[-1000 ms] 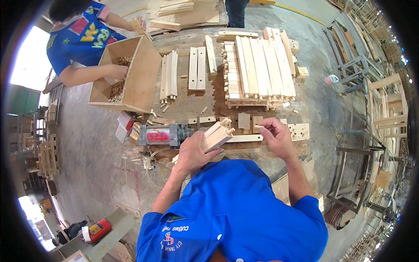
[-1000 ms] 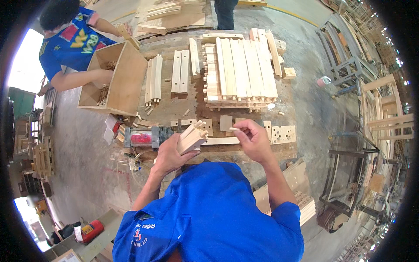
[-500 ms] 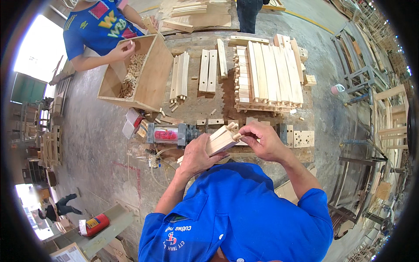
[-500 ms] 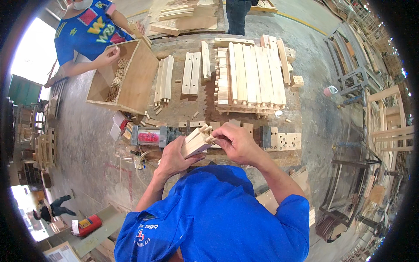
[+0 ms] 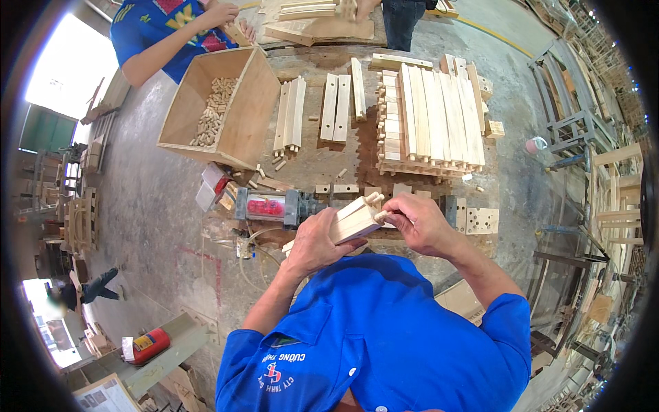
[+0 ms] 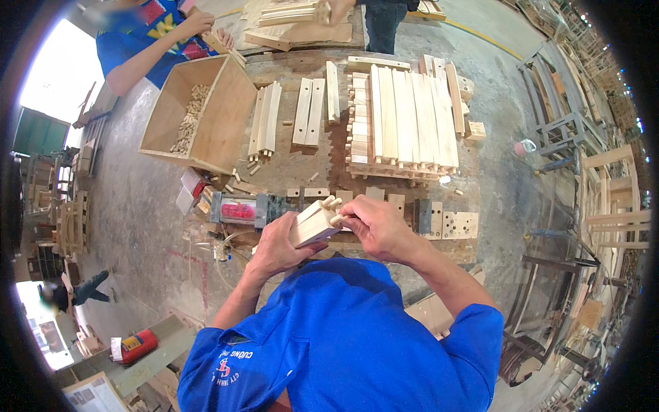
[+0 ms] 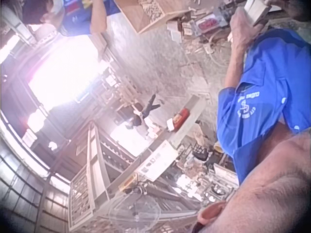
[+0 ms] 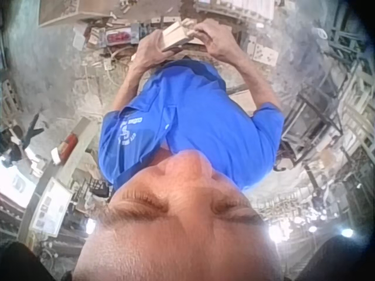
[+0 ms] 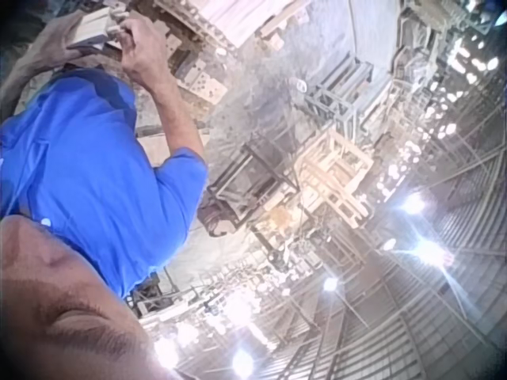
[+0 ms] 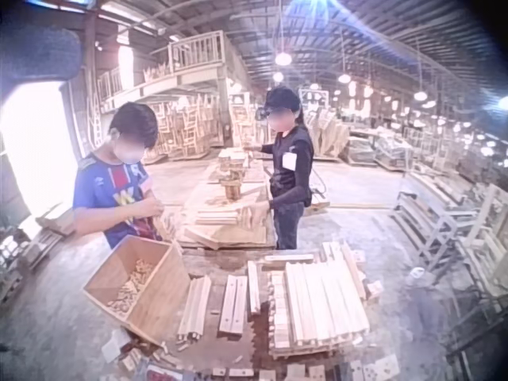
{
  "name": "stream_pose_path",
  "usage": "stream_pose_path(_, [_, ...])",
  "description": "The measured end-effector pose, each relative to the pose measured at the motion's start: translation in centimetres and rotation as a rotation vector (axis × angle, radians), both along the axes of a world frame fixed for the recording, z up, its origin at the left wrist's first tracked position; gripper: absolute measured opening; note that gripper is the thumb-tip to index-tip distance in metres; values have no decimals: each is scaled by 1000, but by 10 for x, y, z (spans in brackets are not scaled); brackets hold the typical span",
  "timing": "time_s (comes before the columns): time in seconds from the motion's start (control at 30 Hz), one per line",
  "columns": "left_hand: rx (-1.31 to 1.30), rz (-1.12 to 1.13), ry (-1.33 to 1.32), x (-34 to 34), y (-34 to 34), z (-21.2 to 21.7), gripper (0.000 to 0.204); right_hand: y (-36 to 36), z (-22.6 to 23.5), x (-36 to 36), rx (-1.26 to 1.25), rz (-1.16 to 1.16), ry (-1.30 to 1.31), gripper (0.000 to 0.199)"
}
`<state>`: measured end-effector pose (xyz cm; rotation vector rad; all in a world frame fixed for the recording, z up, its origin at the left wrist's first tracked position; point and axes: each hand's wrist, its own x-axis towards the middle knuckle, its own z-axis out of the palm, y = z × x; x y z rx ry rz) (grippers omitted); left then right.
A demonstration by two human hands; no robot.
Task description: The person inserts wooden dowels into pre-drilled holes on small wooden blocks and uses a nail gun to fasten them together. The assembled pieces are stacked on the workbench. The person repeats this process with multiple blocks throughout the clip.
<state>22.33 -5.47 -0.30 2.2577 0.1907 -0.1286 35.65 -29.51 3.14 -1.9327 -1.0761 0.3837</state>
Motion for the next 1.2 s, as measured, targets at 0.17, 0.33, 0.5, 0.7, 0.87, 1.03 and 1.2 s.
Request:
stream_pose_path(0.17, [51, -20, -11, 3, 2, -2, 70, 1, -2, 2, -2, -7, -5, 9])
stream_pose_path(0.33, [72, -35, -20, 6, 4, -4, 69, 0, -3, -1, -15, -43, 48, 10])
stream_pose_path(0.5, [116, -71, -41, 11, 5, -3, 71, -7, -1, -5, -42, -103, 267, 20])
stream_pose_path(0.7, [146, -124, -75, 21, 1, -5, 74, -26, -12, -14, 37, -230, 575, 32])
stream_pose_path(0.87, [187, -215, -83, 35, -7, -8, 77, -59, -31, -21, 80, -421, 553, 34])
stream_pose_path(1.03, [269, -353, -173, 61, -23, -19, 77, -104, -52, -31, 109, -702, 456, 25])
stream_pose_path(1.2, [400, -514, -260, 97, -48, -53, 79, -127, -61, -40, 219, -920, 516, 23])
